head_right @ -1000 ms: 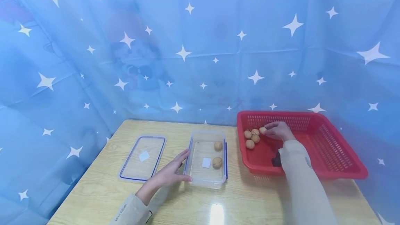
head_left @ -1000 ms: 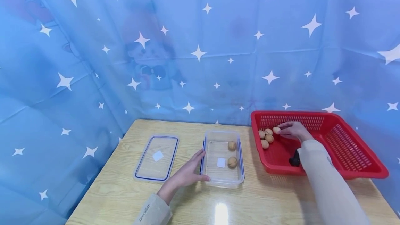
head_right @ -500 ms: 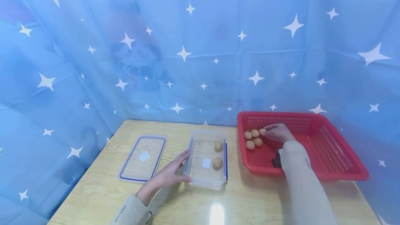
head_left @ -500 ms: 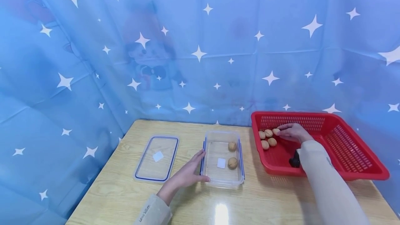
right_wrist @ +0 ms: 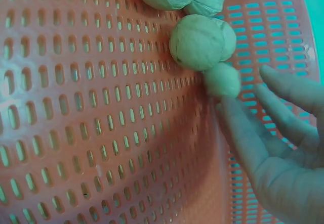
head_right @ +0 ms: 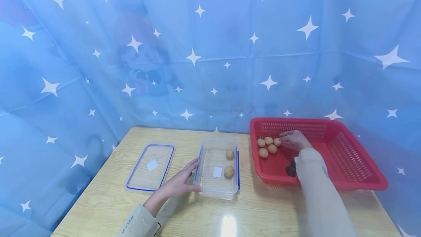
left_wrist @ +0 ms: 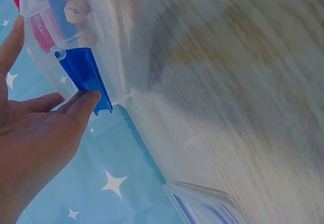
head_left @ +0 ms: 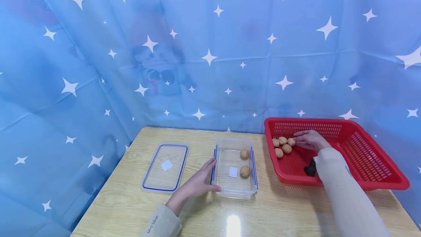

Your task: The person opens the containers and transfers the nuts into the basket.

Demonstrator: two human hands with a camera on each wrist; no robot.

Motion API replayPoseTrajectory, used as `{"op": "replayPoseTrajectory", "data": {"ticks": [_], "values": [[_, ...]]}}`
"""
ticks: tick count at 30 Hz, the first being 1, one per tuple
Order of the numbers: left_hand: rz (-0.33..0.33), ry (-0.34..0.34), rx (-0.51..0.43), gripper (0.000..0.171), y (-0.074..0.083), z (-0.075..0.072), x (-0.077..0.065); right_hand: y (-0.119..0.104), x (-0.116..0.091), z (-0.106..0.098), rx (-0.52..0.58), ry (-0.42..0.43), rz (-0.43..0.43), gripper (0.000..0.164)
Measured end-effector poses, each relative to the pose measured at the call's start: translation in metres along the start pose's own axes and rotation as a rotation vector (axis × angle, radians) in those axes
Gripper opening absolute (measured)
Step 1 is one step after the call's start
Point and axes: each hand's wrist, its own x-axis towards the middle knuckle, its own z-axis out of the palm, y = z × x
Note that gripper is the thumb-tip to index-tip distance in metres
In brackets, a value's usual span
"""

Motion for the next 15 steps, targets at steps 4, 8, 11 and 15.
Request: {"op": "replayPoseTrajectory", "data": {"ticks": [4,8,11,15], "values": [[0.0,0.001,-0.001,0.095,0.0,0.0,0.0,-0.002,-0.003,-0.002,0.048,-0.015,0.001,0.055],[0.001,0.001,-0.007,0.095,-0.001,0.001,0.001,-0.004,-0.006,-0.004,0.084,-0.054,-0.023,0.053],[0.013,0.001,-0.004,0.096,-0.001,0.001,0.0,-0.007,-0.008,-0.004,0.085,-0.053,-0.049,0.053],[0.023,0.002,0.003,0.097,-0.001,0.0,0.0,-0.012,-0.01,-0.003,0.094,-0.028,-0.07,0.055]]}}
